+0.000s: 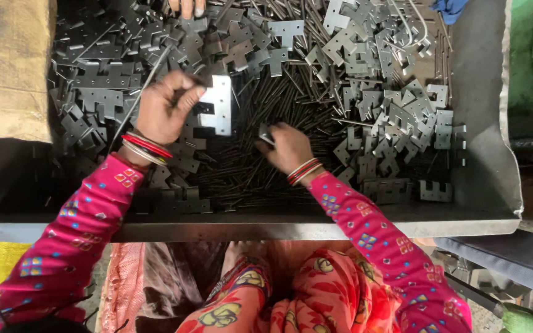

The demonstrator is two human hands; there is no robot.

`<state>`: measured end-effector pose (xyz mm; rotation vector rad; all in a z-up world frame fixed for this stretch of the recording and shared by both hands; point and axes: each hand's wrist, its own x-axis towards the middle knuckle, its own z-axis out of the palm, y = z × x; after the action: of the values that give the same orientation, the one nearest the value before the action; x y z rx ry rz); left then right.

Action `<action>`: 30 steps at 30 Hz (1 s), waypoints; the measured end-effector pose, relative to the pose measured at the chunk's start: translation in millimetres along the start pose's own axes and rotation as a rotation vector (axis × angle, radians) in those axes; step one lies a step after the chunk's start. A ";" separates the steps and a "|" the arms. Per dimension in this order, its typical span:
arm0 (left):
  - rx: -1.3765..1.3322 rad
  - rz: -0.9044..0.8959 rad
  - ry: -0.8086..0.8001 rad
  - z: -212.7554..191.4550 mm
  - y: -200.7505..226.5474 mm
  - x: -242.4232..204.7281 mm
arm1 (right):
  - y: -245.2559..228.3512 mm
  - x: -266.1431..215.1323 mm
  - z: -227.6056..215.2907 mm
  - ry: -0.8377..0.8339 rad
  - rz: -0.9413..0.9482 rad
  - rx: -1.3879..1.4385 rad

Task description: The person sorts through a large pile of metal hinges and pins in a metal bin, picking up and separating the components by hand. The task involves repeatedly handling the hardware to organize or separate the parts.

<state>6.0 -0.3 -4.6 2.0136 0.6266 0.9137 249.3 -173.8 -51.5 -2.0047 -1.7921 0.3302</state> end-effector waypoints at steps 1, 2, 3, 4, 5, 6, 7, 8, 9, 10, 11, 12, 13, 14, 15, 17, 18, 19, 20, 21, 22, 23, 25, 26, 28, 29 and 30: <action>-0.249 -0.117 -0.004 3.2 -2.8 1.1 | -3.0 -2.2 5.9 0.042 -0.054 -0.048; -0.461 -0.176 0.000 6.5 -5.9 2.2 | -5.8 -3.8 11.3 0.039 -0.033 -0.055; -0.671 -0.234 0.003 7.3 -9.1 3.5 | -8.5 -4.3 16.1 0.039 -0.012 -0.061; -0.881 -0.292 0.006 8.1 -11.9 4.6 | -10.3 -4.4 20.1 0.038 0.009 -0.067; -0.834 -0.386 -0.020 7.2 -14.4 4.7 | -11.4 -3.4 23.7 0.063 0.046 -0.068; -0.786 -0.478 -0.046 5.6 -16.4 3.8 | -11.8 -2.3 26.7 0.088 0.082 -0.070; -0.735 -0.571 -0.074 5.8 -17.4 1.9 | -11.8 -1.5 29.5 0.112 0.119 -0.068; -0.680 -0.484 -0.140 5.5 -17.8 -0.3 | -10.8 -0.1 31.1 0.103 0.106 -0.031; -0.623 -0.396 -0.207 6.4 -17.4 -1.3 | -9.6 2.6 31.4 0.096 0.093 0.005; -0.565 -0.307 -0.272 7.3 -16.5 -1.9 | -7.4 5.9 29.6 0.090 0.079 0.042; -0.444 -0.261 -0.274 7.4 -15.5 -1.6 | -4.7 9.0 26.0 0.128 0.105 0.138; -0.324 -0.214 -0.276 7.7 -14.4 -0.7 | -1.9 11.8 20.5 0.167 0.130 0.234; -0.204 -0.170 -0.275 5.5 -12.9 0.0 | 0.1 14.1 13.3 0.203 0.155 0.331; -0.243 -0.240 -0.211 3.2 -11.6 1.2 | 4.3 17.2 2.4 0.193 0.180 0.578; -0.281 -0.312 -0.145 -2.3 -11.0 1.6 | 10.1 19.7 -11.1 0.178 0.203 0.827; -0.469 -0.441 -0.065 -14.5 -10.5 3.9 | 24.0 22.3 -42.7 0.291 0.316 1.090; -0.619 -0.498 -0.050 -21.8 -10.2 4.9 | 31.8 21.2 -58.9 0.353 0.330 1.200; -0.769 -0.553 -0.038 -27.3 -9.6 5.7 | 38.9 20.3 -72.0 0.420 0.343 1.310; -0.833 -0.548 -0.032 -32.0 -8.6 5.4 | 45.3 20.2 -81.2 0.371 0.400 1.500; -0.898 -0.544 -0.030 -35.3 -7.1 4.9 | 51.5 18.5 -88.1 0.322 0.458 1.690; -0.963 -0.540 -0.028 -34.3 -4.7 3.7 | 55.8 16.3 -90.6 0.269 0.516 1.879; -0.953 -0.520 -0.068 -29.3 -1.8 4.1 | 56.2 13.4 -86.9 0.201 0.537 1.854; -0.936 -0.478 -0.151 -11.9 7.5 2.0 | 46.8 7.6 -66.5 0.069 0.581 1.798; -0.867 -0.418 -0.160 2.0 14.0 -1.0 | 41.1 6.7 -56.5 -0.075 0.594 1.851; -0.731 -0.296 -0.177 33.2 31.8 -10.5 | 15.2 7.5 -25.6 -0.098 0.686 1.870; -0.442 -0.257 -0.235 47.6 41.4 -16.9 | -3.6 7.7 -8.7 0.024 0.761 1.835; -0.153 -0.210 -0.287 63.9 51.9 -24.6 | -22.7 5.8 4.5 0.116 0.451 1.467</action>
<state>46.2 -75.8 3.8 1.8550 0.5752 0.5192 227.9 -165.7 -44.3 -1.1726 -0.5158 1.1847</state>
